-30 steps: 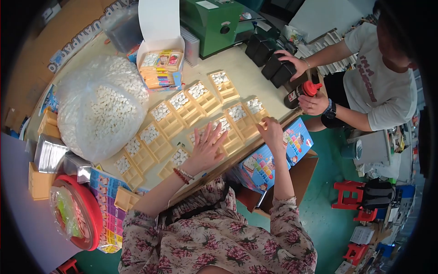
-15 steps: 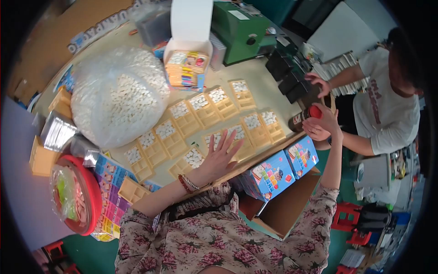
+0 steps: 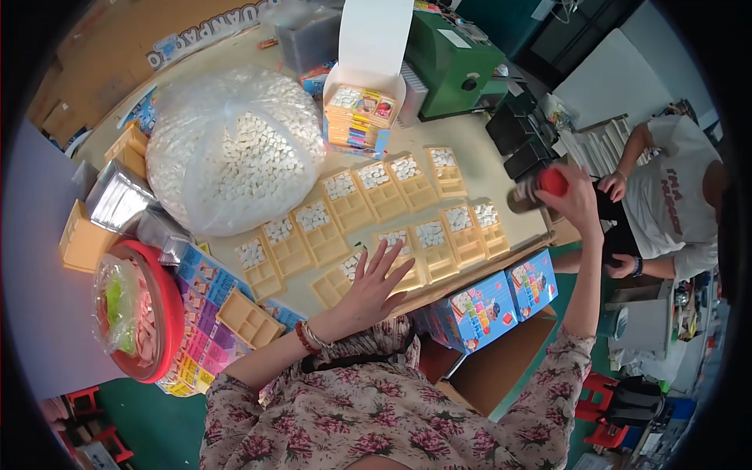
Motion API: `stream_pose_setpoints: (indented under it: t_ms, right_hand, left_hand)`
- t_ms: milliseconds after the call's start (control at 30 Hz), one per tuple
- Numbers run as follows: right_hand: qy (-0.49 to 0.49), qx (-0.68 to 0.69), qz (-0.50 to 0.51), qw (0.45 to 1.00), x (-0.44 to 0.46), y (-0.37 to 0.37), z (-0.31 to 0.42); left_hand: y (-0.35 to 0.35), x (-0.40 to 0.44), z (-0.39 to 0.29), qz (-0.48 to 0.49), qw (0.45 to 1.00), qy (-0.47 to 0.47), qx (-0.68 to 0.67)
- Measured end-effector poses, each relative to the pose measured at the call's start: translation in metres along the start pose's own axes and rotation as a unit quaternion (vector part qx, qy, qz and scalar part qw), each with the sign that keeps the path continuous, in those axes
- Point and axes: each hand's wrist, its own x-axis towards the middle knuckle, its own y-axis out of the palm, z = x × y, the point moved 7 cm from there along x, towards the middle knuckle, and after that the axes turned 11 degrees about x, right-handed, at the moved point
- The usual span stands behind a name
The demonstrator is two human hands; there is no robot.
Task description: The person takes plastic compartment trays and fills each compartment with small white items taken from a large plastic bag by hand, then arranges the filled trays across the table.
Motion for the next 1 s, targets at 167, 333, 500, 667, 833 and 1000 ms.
stream_pose_setpoints:
  t_ms: [167, 333, 500, 667, 833, 1000]
  right_hand:
    - [-0.003, 0.135, -0.122, 0.983, 0.065, 0.032, 0.041]
    - [-0.005, 0.200, -0.097, 0.975, 0.138, 0.093, 0.086]
    - [0.017, 0.126, -0.062, 0.990, 0.180, 0.145, 0.099]
    - [0.031, 0.114, -0.033, 0.992, 0.197, 0.170, 0.099]
    - [0.014, 0.091, -0.010, 0.996, 0.207, 0.173, 0.087]
    - [-0.012, 0.124, -0.038, 0.991, 0.210, 0.177, 0.084]
  left_hand:
    - [0.004, 0.001, -0.009, 0.001, 1.000, 0.009, -0.015]
    - [-0.010, -0.007, -0.011, -0.019, 0.999, 0.009, -0.028]
    - [-0.023, -0.027, 0.012, -0.034, 0.998, -0.040, -0.040]
    - [-0.026, -0.035, 0.023, -0.041, 0.997, -0.060, -0.038]
    - [-0.024, -0.032, 0.023, -0.085, 0.995, -0.042, -0.035]
    - [-0.106, -0.028, -0.020, -0.110, 0.976, 0.035, -0.185]
